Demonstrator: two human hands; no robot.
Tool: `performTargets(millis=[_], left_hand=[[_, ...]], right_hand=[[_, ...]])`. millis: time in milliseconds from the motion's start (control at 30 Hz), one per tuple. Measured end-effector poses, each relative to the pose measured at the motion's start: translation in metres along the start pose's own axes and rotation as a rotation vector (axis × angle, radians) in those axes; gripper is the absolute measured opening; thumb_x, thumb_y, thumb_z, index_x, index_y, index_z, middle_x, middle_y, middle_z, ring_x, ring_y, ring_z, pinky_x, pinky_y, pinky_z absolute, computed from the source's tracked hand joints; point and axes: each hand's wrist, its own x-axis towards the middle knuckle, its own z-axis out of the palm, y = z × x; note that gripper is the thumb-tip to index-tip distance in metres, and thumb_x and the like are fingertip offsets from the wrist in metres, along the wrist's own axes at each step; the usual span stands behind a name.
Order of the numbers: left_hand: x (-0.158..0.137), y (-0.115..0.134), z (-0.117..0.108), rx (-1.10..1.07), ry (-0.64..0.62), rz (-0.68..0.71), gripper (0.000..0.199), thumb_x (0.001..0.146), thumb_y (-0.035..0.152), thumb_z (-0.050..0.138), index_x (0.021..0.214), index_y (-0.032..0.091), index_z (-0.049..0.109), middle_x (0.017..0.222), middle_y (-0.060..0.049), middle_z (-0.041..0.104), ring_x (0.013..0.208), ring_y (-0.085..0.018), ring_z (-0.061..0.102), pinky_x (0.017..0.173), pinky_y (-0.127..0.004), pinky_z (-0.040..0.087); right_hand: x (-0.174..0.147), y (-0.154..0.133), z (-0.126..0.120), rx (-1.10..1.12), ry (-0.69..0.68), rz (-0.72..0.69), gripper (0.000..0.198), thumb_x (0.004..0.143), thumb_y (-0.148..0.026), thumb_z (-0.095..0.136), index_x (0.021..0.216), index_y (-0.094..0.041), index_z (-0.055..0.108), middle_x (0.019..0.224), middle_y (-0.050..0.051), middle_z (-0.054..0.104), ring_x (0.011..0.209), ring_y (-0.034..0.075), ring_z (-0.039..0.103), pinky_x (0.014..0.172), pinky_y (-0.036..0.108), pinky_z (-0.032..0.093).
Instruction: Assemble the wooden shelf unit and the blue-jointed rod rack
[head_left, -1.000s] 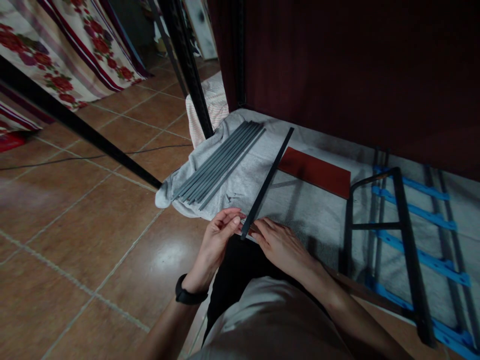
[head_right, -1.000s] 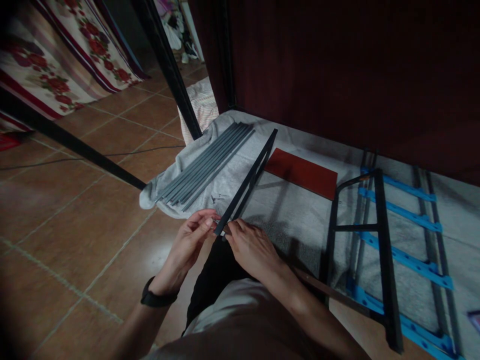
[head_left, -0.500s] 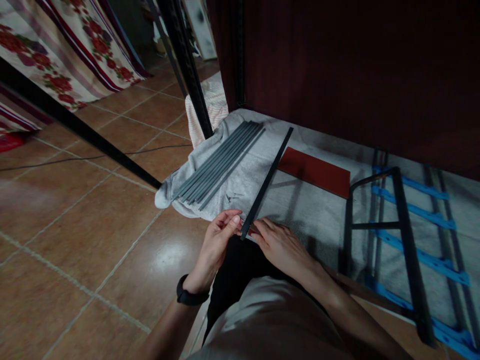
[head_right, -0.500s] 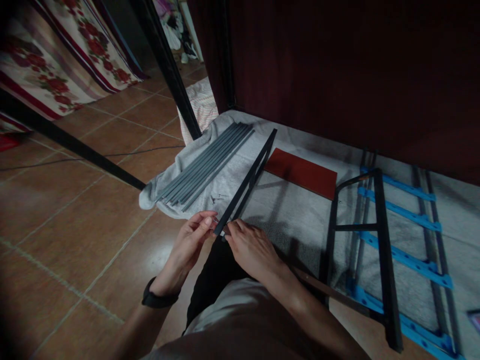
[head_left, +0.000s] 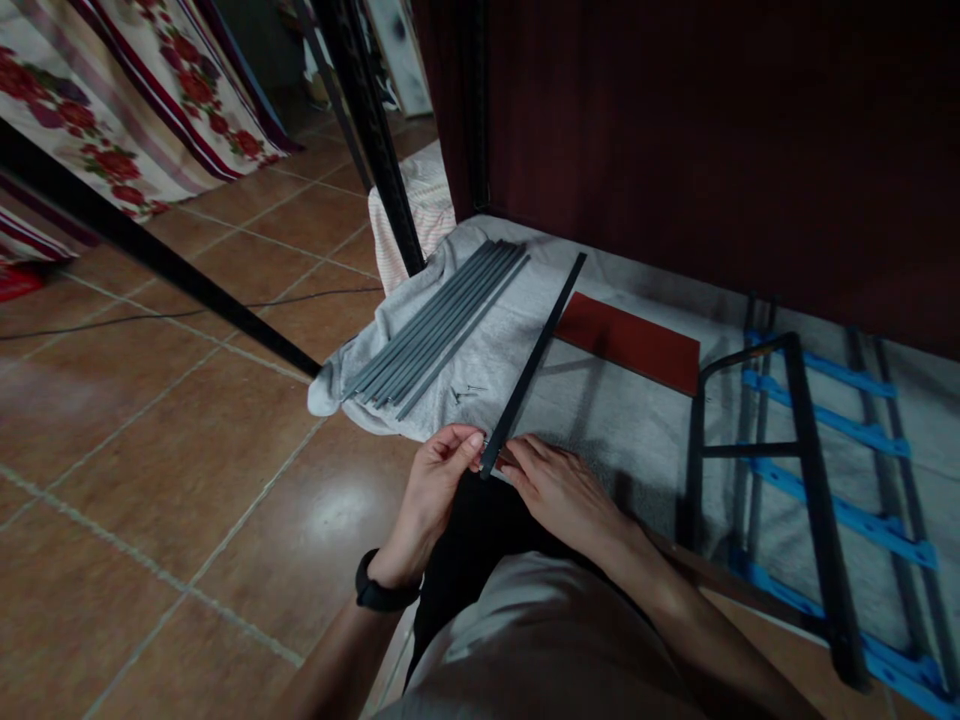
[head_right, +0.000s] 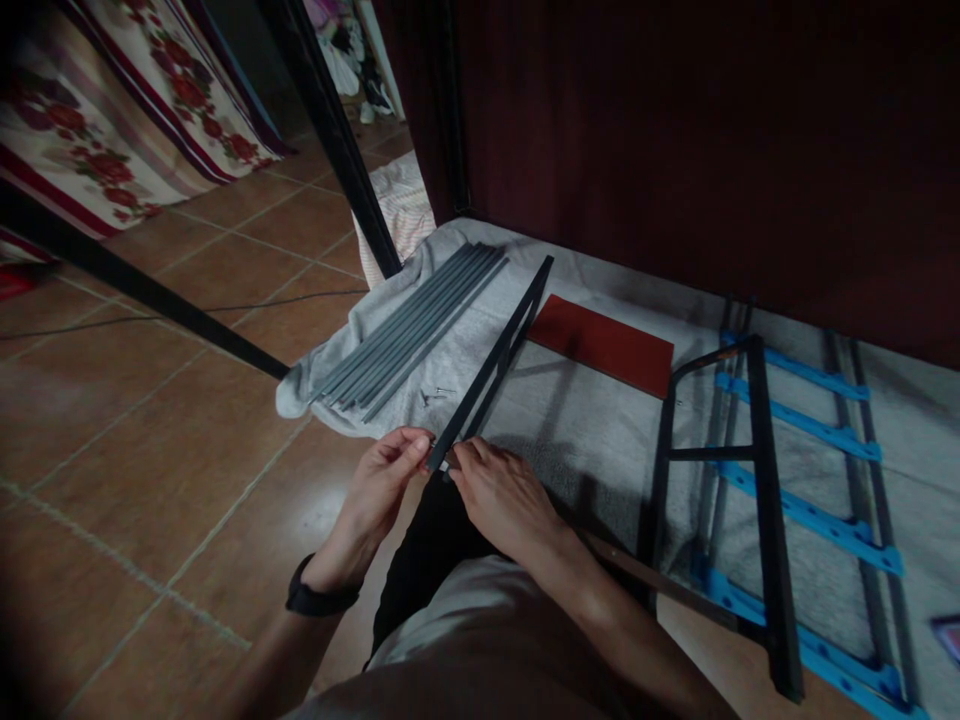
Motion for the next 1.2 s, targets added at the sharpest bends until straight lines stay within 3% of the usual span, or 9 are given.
performTargets(millis=[267, 467, 667, 833, 1067, 1200], left_hand=[[-0.0038, 0.0036, 0.0013, -0.055, -0.052, -0.029, 0.034, 0.077, 0.039, 0.082, 0.101, 0.018, 0.075, 0.084, -0.003, 0.069, 0.071, -0.012, 0.058, 0.068, -0.024, 0.047], [-0.0005, -0.0019, 0.0018, 0.020, 0.016, 0.000, 0.027, 0.074, 0.038, 0.084, 0.084, 0.016, 0.074, 0.068, 0.001, 0.063, 0.063, -0.010, 0.052, 0.064, -0.022, 0.043], [-0.0031, 0.0007, 0.0021, -0.043, -0.038, -0.022, 0.033, 0.075, 0.038, 0.083, 0.100, 0.018, 0.076, 0.083, -0.003, 0.069, 0.070, -0.012, 0.057, 0.070, -0.024, 0.046], [-0.0027, -0.0028, 0.0042, -0.012, 0.021, -0.009, 0.029, 0.073, 0.041, 0.084, 0.086, 0.017, 0.074, 0.070, 0.001, 0.063, 0.064, -0.010, 0.052, 0.066, -0.023, 0.044], [-0.0042, -0.0004, 0.0030, -0.037, -0.003, -0.035, 0.032, 0.073, 0.039, 0.084, 0.096, 0.017, 0.076, 0.079, -0.002, 0.068, 0.069, -0.012, 0.056, 0.068, -0.024, 0.044], [-0.0027, -0.0028, 0.0031, -0.012, 0.028, -0.019, 0.030, 0.072, 0.041, 0.084, 0.087, 0.016, 0.075, 0.071, 0.000, 0.064, 0.064, -0.010, 0.052, 0.065, -0.023, 0.043]], right_hand=[[0.0003, 0.0000, 0.0000, 0.025, 0.007, -0.012, 0.021, 0.104, -0.022, 0.041, 0.120, -0.021, 0.054, 0.117, 0.005, 0.067, 0.106, 0.020, 0.067, 0.085, 0.031, 0.048], [-0.0001, 0.0000, -0.0005, 0.005, -0.011, -0.001, 0.022, 0.105, -0.026, 0.037, 0.119, -0.021, 0.055, 0.116, 0.006, 0.067, 0.105, 0.021, 0.067, 0.084, 0.032, 0.048], [-0.0004, 0.0005, 0.0001, 0.002, 0.002, -0.011, 0.022, 0.105, -0.024, 0.038, 0.119, -0.021, 0.054, 0.115, 0.005, 0.067, 0.102, 0.021, 0.068, 0.083, 0.033, 0.049], [-0.0003, 0.0004, -0.0012, 0.001, -0.009, -0.012, 0.022, 0.105, -0.025, 0.037, 0.117, -0.020, 0.055, 0.115, 0.006, 0.067, 0.103, 0.021, 0.067, 0.083, 0.032, 0.048], [0.0011, -0.0004, -0.0018, 0.005, -0.009, -0.014, 0.022, 0.105, -0.025, 0.037, 0.117, -0.020, 0.055, 0.114, 0.007, 0.067, 0.104, 0.021, 0.067, 0.084, 0.033, 0.048], [0.0006, -0.0011, -0.0034, -0.007, -0.038, 0.003, 0.023, 0.106, -0.026, 0.037, 0.118, -0.020, 0.055, 0.115, 0.007, 0.067, 0.103, 0.021, 0.067, 0.084, 0.033, 0.048]])
